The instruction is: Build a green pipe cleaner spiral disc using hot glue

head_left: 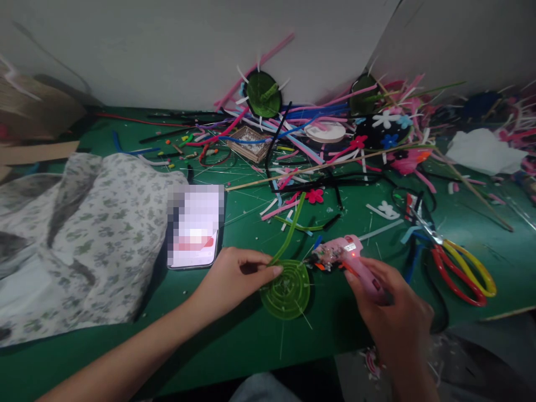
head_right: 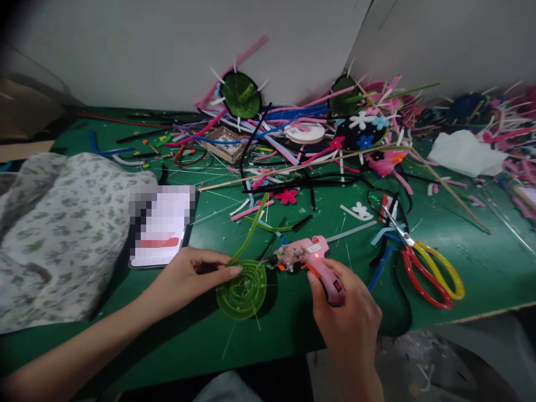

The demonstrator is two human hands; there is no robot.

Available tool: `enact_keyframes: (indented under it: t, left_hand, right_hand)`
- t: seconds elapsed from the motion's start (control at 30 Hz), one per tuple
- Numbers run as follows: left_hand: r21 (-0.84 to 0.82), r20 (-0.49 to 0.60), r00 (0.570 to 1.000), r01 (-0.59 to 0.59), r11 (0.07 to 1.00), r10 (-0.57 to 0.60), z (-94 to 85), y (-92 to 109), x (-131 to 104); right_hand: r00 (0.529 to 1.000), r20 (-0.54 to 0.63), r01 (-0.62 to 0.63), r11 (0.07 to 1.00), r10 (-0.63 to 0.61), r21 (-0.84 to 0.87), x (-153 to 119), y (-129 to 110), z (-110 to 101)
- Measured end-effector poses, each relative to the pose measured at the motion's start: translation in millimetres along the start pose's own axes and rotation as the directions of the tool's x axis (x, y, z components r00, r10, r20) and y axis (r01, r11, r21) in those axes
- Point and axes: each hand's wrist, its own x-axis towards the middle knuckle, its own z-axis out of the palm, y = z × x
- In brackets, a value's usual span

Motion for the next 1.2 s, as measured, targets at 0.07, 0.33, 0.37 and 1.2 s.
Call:
enact_keyframes:
  t: [0.07,0.33,0.37,1.2]
  left_hand:
    - [0.004,-0.001,1.000,0.007,1.000,-0.007,0.1,-0.6,-0.1]
    - [-0.005,0.007,1.000,-0.004,1.000,0.005,0.5,-0.9,-0.5]
    - [-0.002,0.002,1.000,-0.010,1.000,0.010,0.6,-0.8,-0.5]
    - [0.012,0.003,1.000,0.008,1.000,-0.008,0.8,-4.6,1.5]
  right_hand:
    - [1.000,0.004,0.001,1.000,-0.001,0.000,0.0,0.4,-0.5]
    - [1.000,0.023,-0.020,1.000,0.020,0.014,-0.3,-1.4,-0.3]
    - [0.999,0.024,-0.024,1.000,0.024,0.018,-0.3,-1.6,-0.4]
    - [0.999,0.011,-0.052,0.996,0.051,0.078,-4.2,-0.3,-6.5]
